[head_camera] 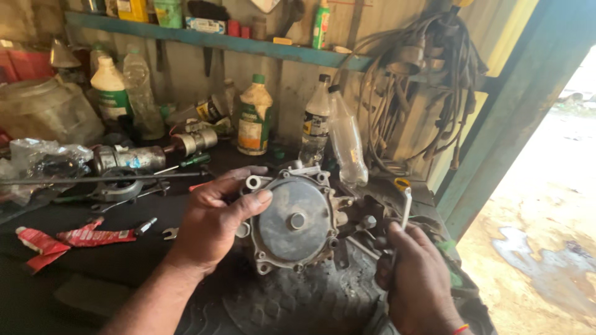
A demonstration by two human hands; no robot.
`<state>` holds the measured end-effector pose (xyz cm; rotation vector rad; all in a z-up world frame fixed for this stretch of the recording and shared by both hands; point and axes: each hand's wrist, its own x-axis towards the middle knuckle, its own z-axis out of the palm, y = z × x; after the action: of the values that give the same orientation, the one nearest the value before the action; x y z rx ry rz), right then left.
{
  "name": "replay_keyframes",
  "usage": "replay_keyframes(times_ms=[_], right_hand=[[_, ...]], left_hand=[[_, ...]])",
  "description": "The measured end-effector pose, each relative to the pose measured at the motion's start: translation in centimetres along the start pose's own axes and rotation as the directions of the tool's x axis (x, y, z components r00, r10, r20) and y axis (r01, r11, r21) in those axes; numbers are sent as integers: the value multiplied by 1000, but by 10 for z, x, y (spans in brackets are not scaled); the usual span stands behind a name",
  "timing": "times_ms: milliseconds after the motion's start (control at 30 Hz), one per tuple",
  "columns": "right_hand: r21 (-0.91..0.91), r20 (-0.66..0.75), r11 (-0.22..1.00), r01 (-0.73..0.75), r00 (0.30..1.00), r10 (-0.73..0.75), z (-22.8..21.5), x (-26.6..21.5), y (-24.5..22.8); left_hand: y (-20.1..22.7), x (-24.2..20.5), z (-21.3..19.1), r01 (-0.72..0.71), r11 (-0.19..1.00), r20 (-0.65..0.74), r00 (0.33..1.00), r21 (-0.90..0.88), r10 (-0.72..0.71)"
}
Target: The person uses a wrench to tighten bolts on a carburetor placed on a workbench. They rotate the carburetor to access different sides and continue tightening the fasteners throughout the clip.
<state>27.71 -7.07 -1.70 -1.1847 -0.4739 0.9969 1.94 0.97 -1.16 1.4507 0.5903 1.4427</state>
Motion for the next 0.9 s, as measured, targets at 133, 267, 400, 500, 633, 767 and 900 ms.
replay_keyframes(times_ms=[133,267,400,500,633,767,900], right_hand=[[-8,64,999,-53,996,54,-1,-3,1],[33,146,993,-114,983,108,-15,2,-1],[95,328,992,-87,943,52,-24,7,2],[178,440,978,-107,898,18,-27,8,9],[245,706,967,-65,696,-132,-31,8,24],[162,797,978,129,568,-207,-27,3,33],[-15,850,962,274,510,-132,-21,2,37]], left_hand=[[6,-1,-3,23,999,57,998,-41,-21],[11,-6,-5,-3,1000,97,995,26,0],[15,-6,-12,9,998,121,993,-66,-1],[7,-1,-29,178,968,17,984,-176,-178],[-14,1,-46,152,930,-120,972,-333,-202],[-24,6,-51,207,841,-38,965,-500,-260],[-28,6,-51,207,839,-119,945,-504,-305]])
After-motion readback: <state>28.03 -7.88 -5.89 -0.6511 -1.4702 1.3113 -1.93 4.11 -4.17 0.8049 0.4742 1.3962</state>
